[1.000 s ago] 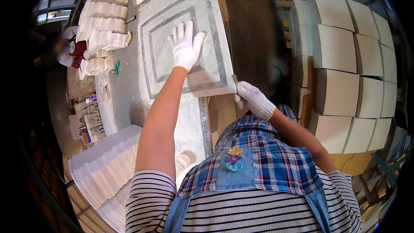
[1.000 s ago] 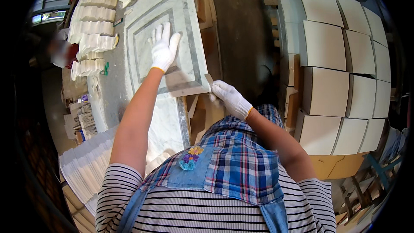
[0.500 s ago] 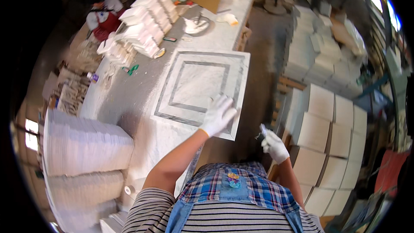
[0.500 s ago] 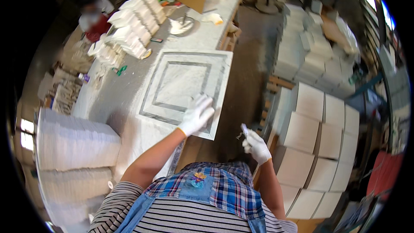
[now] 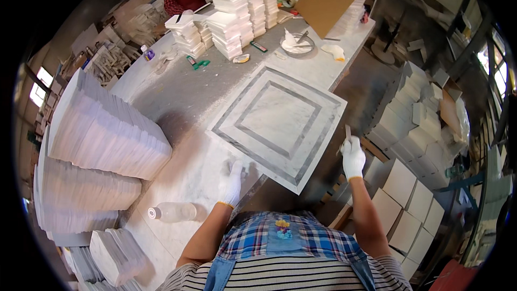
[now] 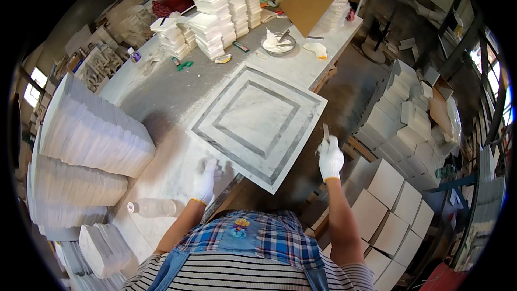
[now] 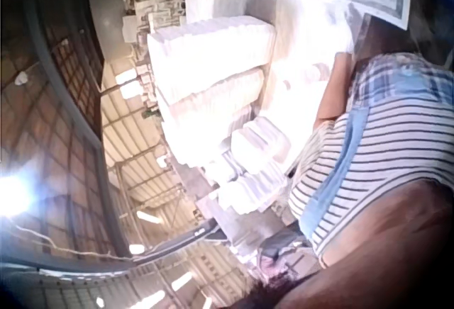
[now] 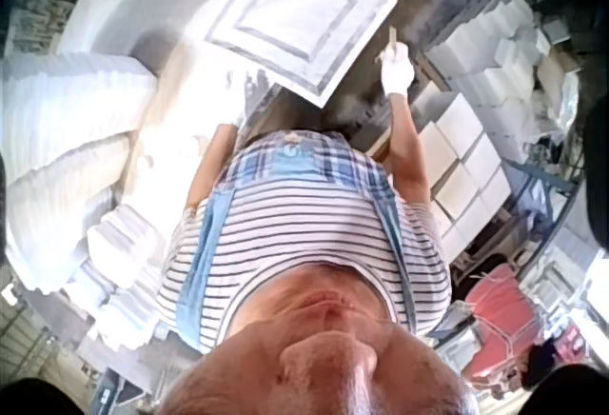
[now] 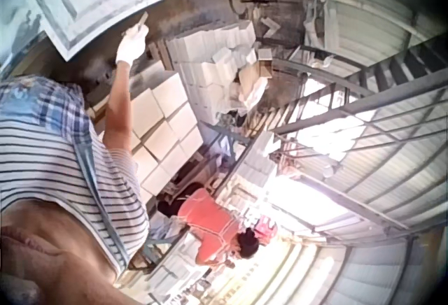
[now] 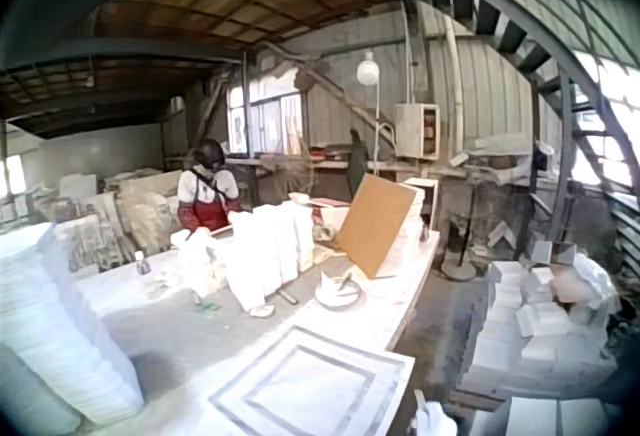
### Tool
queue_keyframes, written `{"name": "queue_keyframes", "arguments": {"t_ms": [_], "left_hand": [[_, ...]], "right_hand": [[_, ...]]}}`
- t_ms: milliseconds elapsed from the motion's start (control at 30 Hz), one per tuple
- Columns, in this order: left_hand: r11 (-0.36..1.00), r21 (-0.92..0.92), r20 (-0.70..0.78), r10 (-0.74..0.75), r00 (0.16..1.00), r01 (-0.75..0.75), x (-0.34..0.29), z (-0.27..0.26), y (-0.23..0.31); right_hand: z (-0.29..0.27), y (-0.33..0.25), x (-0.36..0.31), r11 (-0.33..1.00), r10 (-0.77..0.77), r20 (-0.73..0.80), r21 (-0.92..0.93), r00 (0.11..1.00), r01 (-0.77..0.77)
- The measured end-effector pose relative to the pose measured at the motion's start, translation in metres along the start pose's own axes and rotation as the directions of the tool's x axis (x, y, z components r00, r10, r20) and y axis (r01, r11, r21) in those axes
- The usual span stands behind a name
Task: The person uses a small metal scraper to remove excess white paste from the edges and grooves of a square decorative panel. They repeatedly wipe the panel with a cloth, flip it to check the back, and place it on a stack of finished panels.
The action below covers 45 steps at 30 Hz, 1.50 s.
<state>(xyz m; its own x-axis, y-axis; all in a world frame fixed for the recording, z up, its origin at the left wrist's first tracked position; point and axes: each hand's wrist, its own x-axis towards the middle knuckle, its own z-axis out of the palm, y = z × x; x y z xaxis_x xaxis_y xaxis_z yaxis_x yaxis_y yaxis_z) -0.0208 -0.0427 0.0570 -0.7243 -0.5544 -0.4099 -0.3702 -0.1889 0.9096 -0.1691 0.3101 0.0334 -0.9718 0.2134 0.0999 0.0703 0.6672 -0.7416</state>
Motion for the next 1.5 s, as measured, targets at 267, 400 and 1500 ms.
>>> {"name": "queue_keyframes", "arguments": {"t_ms": [267,400,1500], "left_hand": [[0.942,-0.266,-0.019,-0.219,0.976,0.206,0.005,0.004,0.009],[0.941,-0.212,0.011,-0.268,0.963,0.265,0.017,0.004,0.017],[0.856,0.517,-0.065,0.063,0.996,-0.020,0.291,0.059,0.100]], "right_hand": [[0.042,-0.007,0.131,0.813,-0.438,-0.015,-0.432,0.899,0.390],[0.049,-0.029,0.166,0.826,-0.372,0.076,-0.427,0.925,0.368],[-0.024,-0.027,-0.080,0.960,0.155,0.193,0.201,0.969,-0.193]]}}
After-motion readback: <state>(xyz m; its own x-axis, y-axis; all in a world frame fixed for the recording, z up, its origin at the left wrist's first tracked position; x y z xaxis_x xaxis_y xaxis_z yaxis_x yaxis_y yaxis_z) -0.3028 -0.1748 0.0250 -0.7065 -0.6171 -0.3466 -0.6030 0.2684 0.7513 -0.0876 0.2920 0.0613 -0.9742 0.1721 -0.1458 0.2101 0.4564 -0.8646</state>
